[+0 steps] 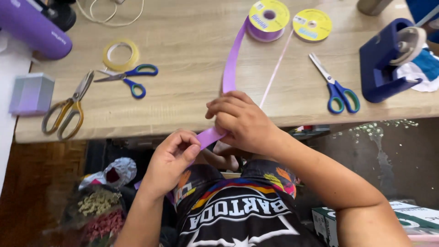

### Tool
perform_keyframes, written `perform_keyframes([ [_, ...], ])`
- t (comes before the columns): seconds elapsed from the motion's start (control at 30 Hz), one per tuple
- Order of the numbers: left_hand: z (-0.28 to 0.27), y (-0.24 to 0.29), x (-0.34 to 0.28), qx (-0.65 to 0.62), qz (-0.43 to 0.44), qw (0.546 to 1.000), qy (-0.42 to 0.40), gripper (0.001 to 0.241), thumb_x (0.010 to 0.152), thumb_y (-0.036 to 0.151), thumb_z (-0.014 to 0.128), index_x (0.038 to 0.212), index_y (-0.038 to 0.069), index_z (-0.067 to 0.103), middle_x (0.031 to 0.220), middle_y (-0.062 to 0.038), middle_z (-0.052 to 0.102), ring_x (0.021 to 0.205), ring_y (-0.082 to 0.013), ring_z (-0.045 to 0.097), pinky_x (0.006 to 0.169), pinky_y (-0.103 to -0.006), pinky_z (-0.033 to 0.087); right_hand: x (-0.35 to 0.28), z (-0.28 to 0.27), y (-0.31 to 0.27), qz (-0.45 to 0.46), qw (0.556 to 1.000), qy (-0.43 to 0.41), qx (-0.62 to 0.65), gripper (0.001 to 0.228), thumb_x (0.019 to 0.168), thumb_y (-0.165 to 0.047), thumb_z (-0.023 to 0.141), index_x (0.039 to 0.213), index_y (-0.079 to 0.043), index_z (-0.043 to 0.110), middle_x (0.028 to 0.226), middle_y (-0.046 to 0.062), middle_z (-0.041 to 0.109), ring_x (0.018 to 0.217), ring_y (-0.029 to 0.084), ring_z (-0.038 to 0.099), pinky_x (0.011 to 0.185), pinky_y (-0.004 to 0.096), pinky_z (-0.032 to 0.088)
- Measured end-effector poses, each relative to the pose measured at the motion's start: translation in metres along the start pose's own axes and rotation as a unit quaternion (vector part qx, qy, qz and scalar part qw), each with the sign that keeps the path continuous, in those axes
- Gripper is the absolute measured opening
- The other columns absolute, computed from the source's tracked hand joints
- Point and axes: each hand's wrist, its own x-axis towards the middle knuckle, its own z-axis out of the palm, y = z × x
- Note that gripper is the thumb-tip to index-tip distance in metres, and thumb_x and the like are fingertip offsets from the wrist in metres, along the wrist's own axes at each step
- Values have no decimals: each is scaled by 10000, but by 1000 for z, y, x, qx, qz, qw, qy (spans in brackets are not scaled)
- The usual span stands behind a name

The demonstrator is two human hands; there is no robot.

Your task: The person retrieves a spool of purple ribbon from a shelf and places it on a table. They unroll the ribbon, cut a length with scissors, and then fold and tie the ribbon into a bow by hand.

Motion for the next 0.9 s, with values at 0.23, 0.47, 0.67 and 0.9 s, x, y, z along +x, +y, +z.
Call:
perform_keyframes([
  [0.23, 5, 21, 7, -67, -33, 997, -15, 101, 979, 82, 667, 1016, 4, 720, 880, -46, 666, 802, -90, 633, 739, -274, 573, -17, -25, 11, -14, 1000, 7, 0, 309, 945, -254, 726, 740, -164, 512, 1133, 37, 710, 1136, 282, 685, 1011, 471, 476],
  [0.47, 9, 36, 20, 23, -10, 999, -35, 149, 873, 31, 758, 1020, 50, 753, 968, -85, 691, 915, -140, 665, 863, -323, 571, -7, -41, -19, 106, 958, -36, 262, 318, 926, -332, 671, 1088, -82, 559, 1433, 207, 571, 1411, 448, 501, 1137, 588, 417],
  [0.67, 20, 75, 24, 287, 156, 944, -51, 171, 839, 77, 723, 1001, 129, 699, 954, -93, 662, 897, -365, 704, 789, -448, 581, 34, -55, -10, 81, 937, -156, 301, 488, 1021, -353, 573, 1375, -16, 578, 1028, 186, 716, 1064, 419, 694, 1105, 653, 402],
  [0.9, 10, 38, 8, 221, 110, 969, 12, 345, 821, 226, 812, 1087, 148, 607, 926, -97, 655, 882, -346, 703, 784, -447, 561, 45, -55, 13, 199, 871, -222, 391, 381, 900, -73, 757, 1271, -77, 669, 894, 16, 688, 926, 156, 662, 1007, 408, 518],
])
